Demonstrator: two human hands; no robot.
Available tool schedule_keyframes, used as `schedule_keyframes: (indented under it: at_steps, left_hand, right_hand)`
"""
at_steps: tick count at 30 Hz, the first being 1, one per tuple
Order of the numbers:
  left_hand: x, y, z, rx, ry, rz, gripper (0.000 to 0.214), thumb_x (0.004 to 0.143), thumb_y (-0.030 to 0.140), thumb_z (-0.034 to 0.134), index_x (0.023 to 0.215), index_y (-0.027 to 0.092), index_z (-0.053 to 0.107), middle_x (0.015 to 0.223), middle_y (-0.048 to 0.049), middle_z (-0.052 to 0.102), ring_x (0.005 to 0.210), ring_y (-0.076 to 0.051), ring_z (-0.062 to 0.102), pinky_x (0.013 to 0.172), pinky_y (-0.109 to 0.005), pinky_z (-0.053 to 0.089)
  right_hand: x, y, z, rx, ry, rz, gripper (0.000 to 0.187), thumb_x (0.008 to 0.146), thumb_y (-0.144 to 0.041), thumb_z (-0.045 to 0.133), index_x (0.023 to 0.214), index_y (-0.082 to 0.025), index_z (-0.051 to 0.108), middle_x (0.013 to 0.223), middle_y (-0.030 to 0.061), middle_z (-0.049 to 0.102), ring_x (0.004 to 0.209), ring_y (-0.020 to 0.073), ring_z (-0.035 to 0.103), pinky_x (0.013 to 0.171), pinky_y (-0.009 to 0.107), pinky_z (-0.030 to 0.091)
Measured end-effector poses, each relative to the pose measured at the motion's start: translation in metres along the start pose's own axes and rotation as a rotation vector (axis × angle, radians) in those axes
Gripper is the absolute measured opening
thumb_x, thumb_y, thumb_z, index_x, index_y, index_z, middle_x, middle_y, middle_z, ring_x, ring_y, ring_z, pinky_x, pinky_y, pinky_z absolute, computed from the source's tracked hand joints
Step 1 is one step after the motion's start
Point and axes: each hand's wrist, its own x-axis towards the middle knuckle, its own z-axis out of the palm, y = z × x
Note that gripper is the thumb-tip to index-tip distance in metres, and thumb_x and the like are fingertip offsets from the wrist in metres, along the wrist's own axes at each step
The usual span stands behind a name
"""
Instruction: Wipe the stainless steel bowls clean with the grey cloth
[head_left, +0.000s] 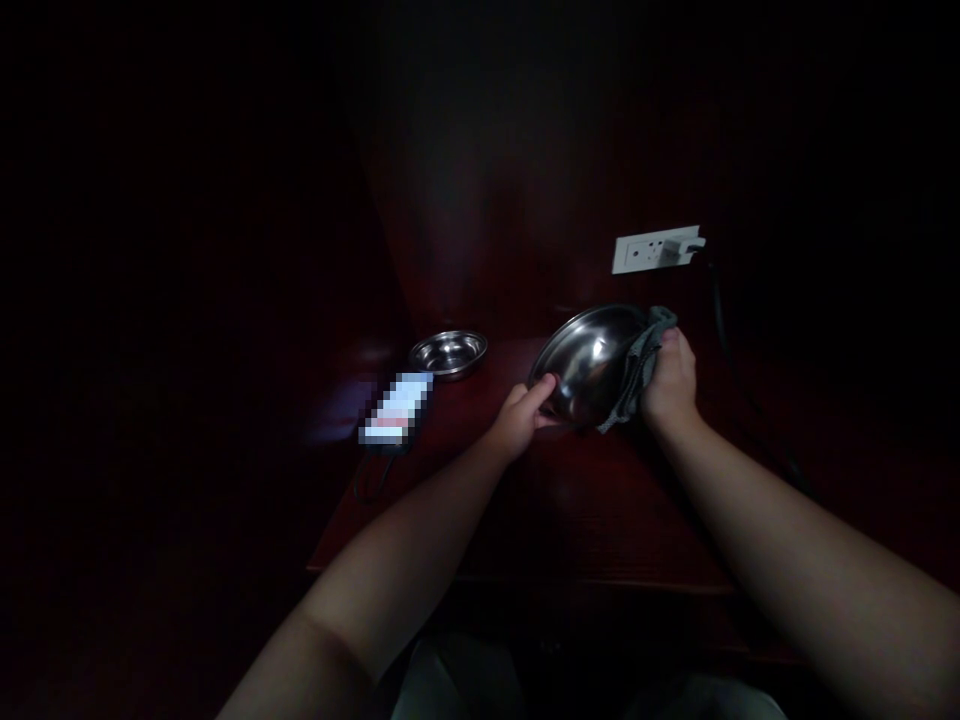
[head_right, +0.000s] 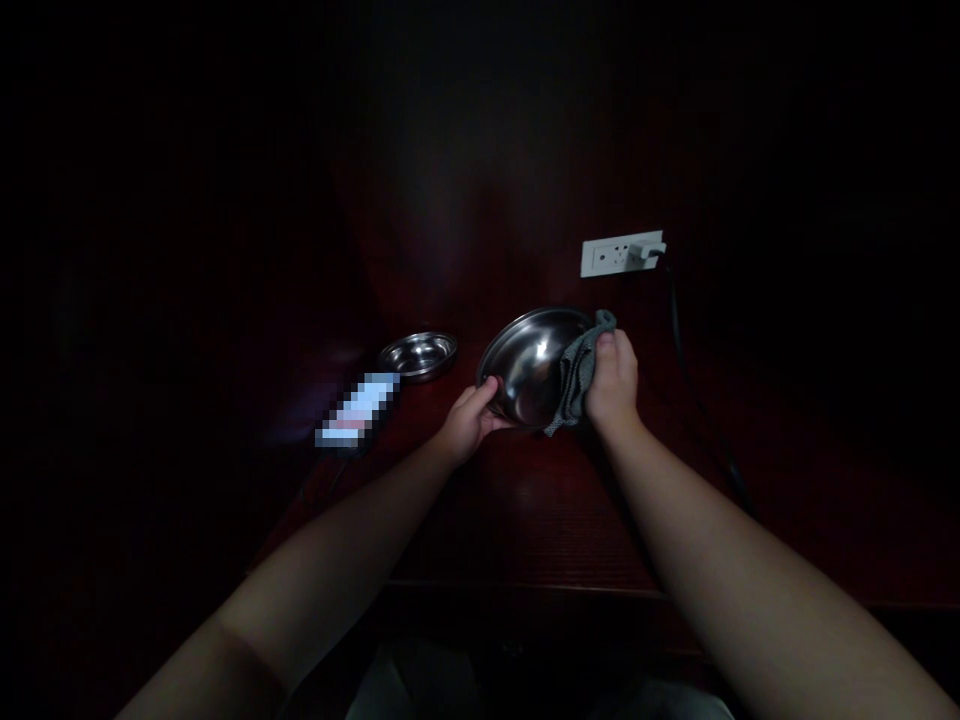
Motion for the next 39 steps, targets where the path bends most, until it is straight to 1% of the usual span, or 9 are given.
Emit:
schedule_keyframes:
  at_steps: [6,12,21,28,32,35,39]
  left_hand:
    - [-0.001,0.0004,0.0009,0.002,-0.004,-0.002,0.044,0.068,0.048,0.065,0.083,0.008,0.06,0.072,-0.0077,0.061,0.069,-0.019,0.061,0.075,-0.044,0.05]
    - [-0.0008,-0.0004,0.0004,-0.003,-0.003,-0.008,0.044,0.068,0.049,0.065,0.084,0.008,0.06,0.071,-0.0079,0.062,0.068,-0.019,0.061,0.074,-0.043,0.05]
    - [-0.0002,0.0001,-0.0003,0.008,-0.005,-0.003,0.045,0.068,0.05,0.065,0.084,0.008,0.061,0.072,-0.0083,0.061,0.069,-0.019,0.061,0.075,-0.045,0.05]
    - [0.0012,-0.0012,-0.0018,0.006,-0.005,-0.004,0.044,0.069,0.049,0.065,0.084,0.008,0.06,0.074,-0.0086,0.062,0.071,-0.02,0.061,0.076,-0.045,0.05]
    - [0.0015,-0.0015,-0.0017,-0.001,0.017,-0.012,0.044,0.068,0.048,0.065,0.085,0.008,0.059,0.073,-0.0081,0.061,0.071,-0.02,0.061,0.076,-0.046,0.05]
    - [0.0011,-0.001,-0.0013,0.015,0.014,-0.016,0.044,0.068,0.05,0.065,0.083,0.008,0.059,0.072,-0.0078,0.06,0.071,-0.019,0.061,0.076,-0.045,0.05]
    - [0.0008,-0.0006,-0.001,0.005,0.018,-0.012,0.046,0.068,0.05,0.065,0.085,0.008,0.059,0.073,-0.0085,0.061,0.071,-0.019,0.061,0.075,-0.045,0.05]
  right_hand:
    - [0.0002,0.0006,0.0001,-0.003,0.008,0.001,0.046,0.082,-0.062,0.035,0.075,-0.02,0.054,0.069,0.0009,0.05,0.071,0.0167,0.049,0.07,0.034,0.041]
    - [0.0009,0.0032,0.0004,-0.003,0.001,-0.01,0.047,0.08,-0.064,0.035,0.071,-0.021,0.051,0.067,-0.0004,0.046,0.065,0.0151,0.045,0.069,0.034,0.04]
    - [0.0005,0.0006,0.0007,0.004,0.002,-0.006,0.046,0.082,-0.061,0.034,0.079,-0.02,0.055,0.072,0.0014,0.051,0.073,0.0175,0.05,0.074,0.036,0.04]
    - [0.0007,-0.0001,0.0006,0.007,-0.007,0.0,0.046,0.081,-0.062,0.034,0.075,-0.02,0.052,0.07,0.0003,0.048,0.07,0.0163,0.047,0.07,0.034,0.039]
    - [0.001,0.0011,0.0006,-0.003,-0.006,-0.004,0.046,0.081,-0.062,0.034,0.075,-0.021,0.052,0.07,0.0004,0.048,0.071,0.017,0.048,0.071,0.035,0.04]
    - [0.0013,0.0021,0.0008,0.004,-0.004,-0.006,0.046,0.081,-0.062,0.034,0.076,-0.021,0.053,0.07,0.0005,0.048,0.071,0.017,0.049,0.071,0.035,0.04]
    - [0.0015,0.0037,0.0011,0.006,0.005,-0.002,0.047,0.081,-0.063,0.035,0.075,-0.021,0.054,0.069,0.0006,0.049,0.07,0.0165,0.048,0.071,0.035,0.04]
